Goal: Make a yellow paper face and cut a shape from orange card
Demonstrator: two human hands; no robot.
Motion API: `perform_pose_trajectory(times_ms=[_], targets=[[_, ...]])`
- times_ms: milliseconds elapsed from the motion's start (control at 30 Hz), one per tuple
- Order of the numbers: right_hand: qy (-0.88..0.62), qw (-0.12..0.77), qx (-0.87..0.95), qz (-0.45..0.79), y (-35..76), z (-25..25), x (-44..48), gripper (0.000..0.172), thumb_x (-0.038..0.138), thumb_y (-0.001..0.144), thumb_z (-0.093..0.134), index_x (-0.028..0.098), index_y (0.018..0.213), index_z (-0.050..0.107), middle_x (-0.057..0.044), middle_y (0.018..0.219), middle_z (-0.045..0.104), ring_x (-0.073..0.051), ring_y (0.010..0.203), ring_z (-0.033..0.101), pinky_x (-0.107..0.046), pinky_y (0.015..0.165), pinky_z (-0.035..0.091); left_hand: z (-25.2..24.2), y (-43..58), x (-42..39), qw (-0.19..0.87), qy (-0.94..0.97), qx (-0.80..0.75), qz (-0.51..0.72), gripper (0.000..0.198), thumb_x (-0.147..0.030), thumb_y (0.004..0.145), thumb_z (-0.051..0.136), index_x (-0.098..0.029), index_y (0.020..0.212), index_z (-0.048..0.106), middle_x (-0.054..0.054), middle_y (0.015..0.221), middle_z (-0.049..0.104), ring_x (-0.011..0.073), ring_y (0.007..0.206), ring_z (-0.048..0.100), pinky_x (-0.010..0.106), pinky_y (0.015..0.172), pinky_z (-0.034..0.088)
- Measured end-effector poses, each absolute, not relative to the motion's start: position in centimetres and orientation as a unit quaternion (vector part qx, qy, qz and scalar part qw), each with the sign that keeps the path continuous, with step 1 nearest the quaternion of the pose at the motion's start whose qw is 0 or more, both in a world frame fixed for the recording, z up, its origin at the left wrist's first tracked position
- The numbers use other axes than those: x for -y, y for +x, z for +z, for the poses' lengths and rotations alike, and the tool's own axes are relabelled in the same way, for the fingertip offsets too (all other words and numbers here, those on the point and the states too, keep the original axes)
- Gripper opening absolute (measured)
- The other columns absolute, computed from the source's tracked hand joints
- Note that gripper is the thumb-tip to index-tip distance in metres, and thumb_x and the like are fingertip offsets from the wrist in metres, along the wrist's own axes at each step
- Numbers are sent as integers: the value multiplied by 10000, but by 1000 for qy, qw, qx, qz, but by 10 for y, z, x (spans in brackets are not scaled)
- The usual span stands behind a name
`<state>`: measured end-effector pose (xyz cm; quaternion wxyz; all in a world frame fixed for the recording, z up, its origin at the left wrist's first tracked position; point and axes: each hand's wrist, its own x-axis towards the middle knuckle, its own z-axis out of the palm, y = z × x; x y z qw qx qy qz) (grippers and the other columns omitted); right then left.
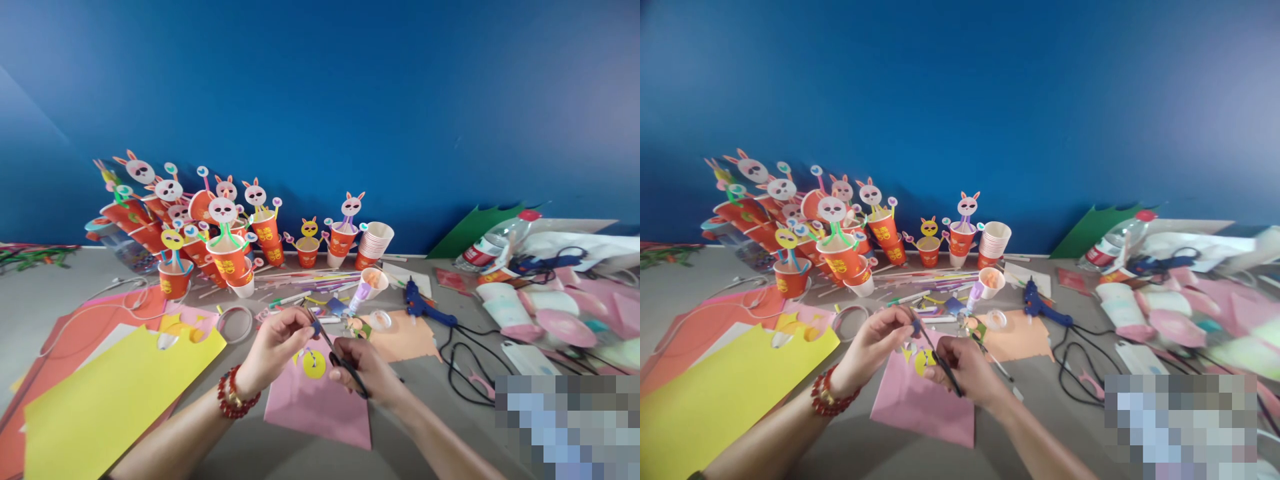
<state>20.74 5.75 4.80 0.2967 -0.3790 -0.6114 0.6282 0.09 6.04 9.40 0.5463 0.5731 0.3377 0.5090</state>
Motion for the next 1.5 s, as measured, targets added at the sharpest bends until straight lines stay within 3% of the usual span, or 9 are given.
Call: perform_pose_trajectory(times_ms=[500, 867, 1333, 1500], targets=[[-394, 294, 658, 571, 213, 42, -62, 642, 752, 643, 709, 222, 635, 347, 74, 550, 344, -75, 476, 297, -212, 426, 205, 90, 1, -64, 544, 565, -331, 525, 125, -236, 874, 661, -155, 787, 624, 51, 892, 596, 144, 774, 563, 258, 694, 442], [-400, 297, 694, 520, 216, 47, -65, 643, 769, 648, 686, 219, 614, 355, 68, 562, 305, -94, 534, 234, -234, 460, 169, 90, 2, -64, 581, 528, -332, 523, 168, -277, 851, 701, -148, 765, 636, 30, 815, 603, 127, 708, 587, 237, 659, 467], [-422, 292, 691, 510, 216, 49, -63, 649, 766, 633, 696, 220, 602, 346, 69, 556, 292, -94, 527, 236, -227, 448, 186, 89, 4, -62, 575, 510, -346, 538, 208, -330, 831, 721, -150, 767, 639, 37, 814, 631, 140, 702, 611, 255, 668, 499], [-411, 280, 655, 569, 214, 42, -60, 627, 738, 654, 709, 223, 631, 352, 65, 558, 381, -80, 462, 337, -212, 422, 258, 87, 5, -61, 563, 511, -352, 546, 202, -325, 838, 708, -152, 764, 632, 37, 811, 630, 137, 710, 593, 252, 676, 489]])
